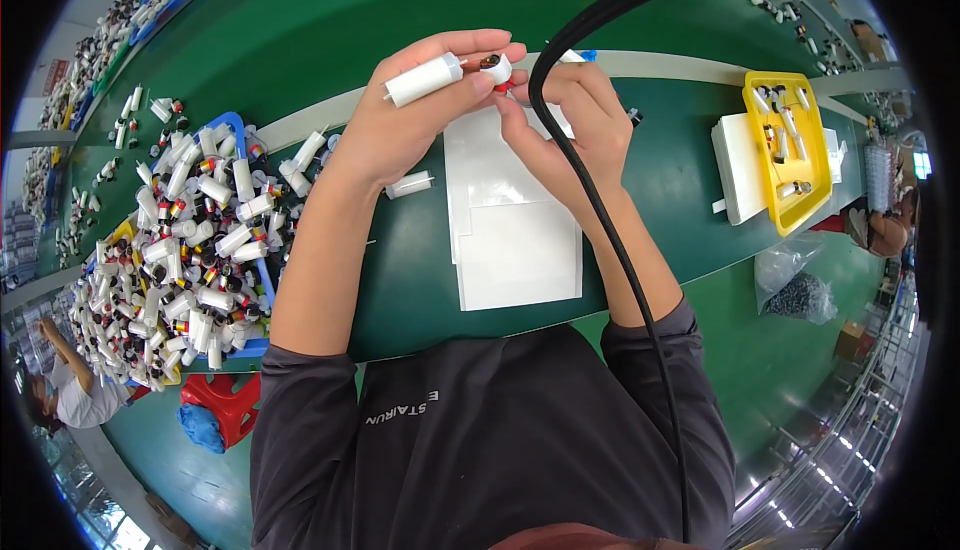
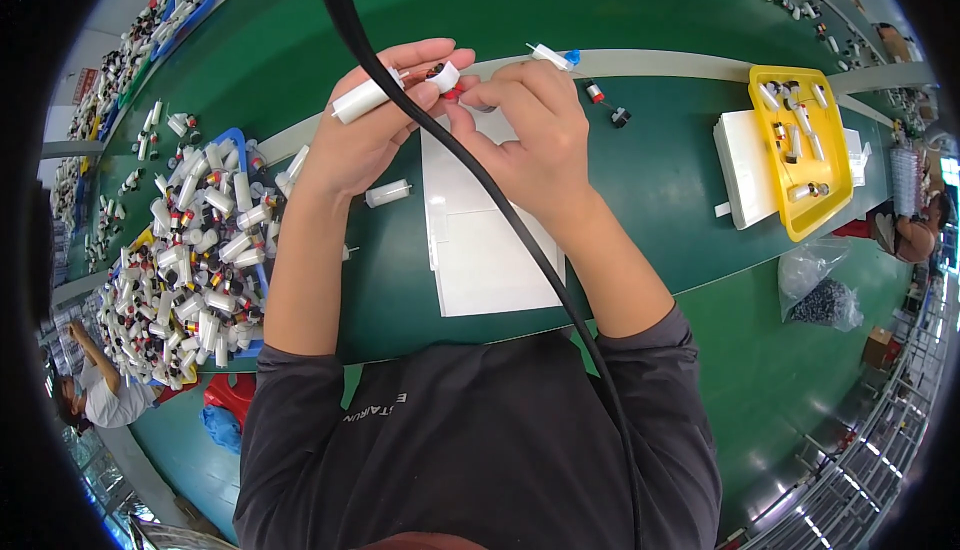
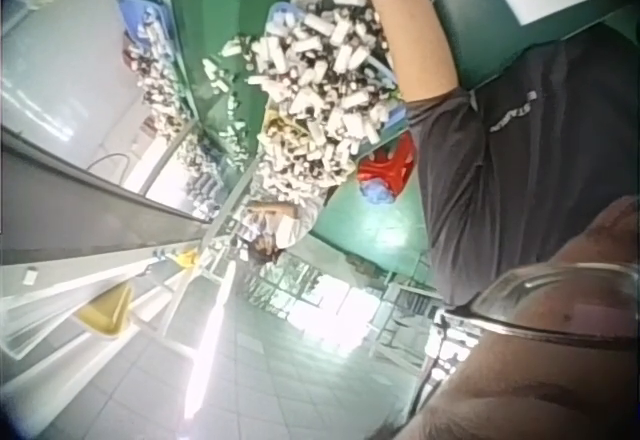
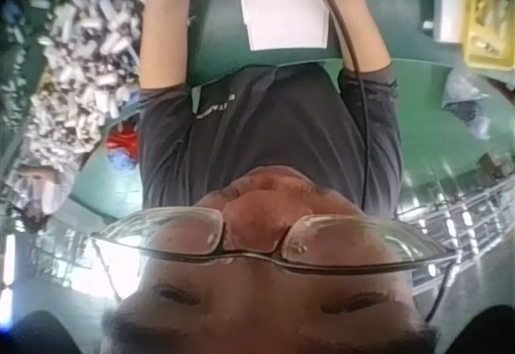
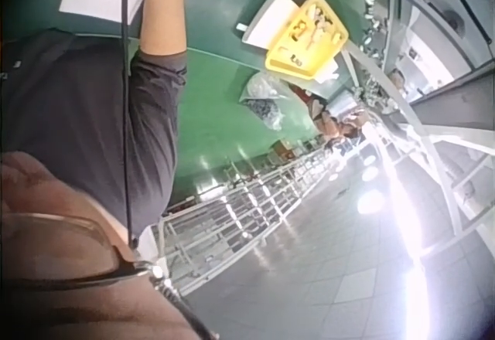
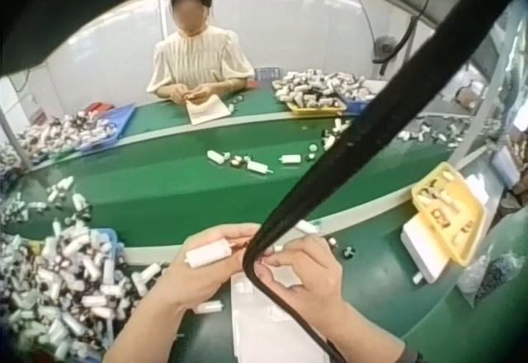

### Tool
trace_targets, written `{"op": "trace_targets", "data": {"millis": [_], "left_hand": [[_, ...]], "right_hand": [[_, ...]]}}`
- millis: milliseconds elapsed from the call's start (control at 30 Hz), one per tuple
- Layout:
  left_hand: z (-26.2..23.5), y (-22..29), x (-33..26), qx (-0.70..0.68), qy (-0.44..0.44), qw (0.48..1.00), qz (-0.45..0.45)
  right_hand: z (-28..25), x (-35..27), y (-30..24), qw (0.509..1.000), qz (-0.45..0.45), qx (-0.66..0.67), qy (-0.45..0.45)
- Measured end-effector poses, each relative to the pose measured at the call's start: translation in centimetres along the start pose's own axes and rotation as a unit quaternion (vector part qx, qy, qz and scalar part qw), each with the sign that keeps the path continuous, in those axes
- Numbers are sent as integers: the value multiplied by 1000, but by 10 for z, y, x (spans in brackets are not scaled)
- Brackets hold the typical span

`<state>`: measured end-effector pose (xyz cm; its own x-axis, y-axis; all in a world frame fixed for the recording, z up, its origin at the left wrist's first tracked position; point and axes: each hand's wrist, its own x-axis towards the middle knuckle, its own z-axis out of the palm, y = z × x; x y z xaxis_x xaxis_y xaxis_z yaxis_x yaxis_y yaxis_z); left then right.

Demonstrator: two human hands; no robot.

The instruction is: The person assembles small plastic components and metal parts by hand at a workstation, using a white assembly sheet as a guide.

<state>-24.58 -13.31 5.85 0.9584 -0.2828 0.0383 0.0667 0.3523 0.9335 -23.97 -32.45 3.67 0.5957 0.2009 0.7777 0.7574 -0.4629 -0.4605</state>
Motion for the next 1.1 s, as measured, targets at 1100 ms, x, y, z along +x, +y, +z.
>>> {"op": "trace_targets", "data": {"millis": [1100], "left_hand": [[-3, -5, 0, -26, -19, 999, -39]], "right_hand": [[-7, 3, 4, 982, 74, 140, -106]]}}
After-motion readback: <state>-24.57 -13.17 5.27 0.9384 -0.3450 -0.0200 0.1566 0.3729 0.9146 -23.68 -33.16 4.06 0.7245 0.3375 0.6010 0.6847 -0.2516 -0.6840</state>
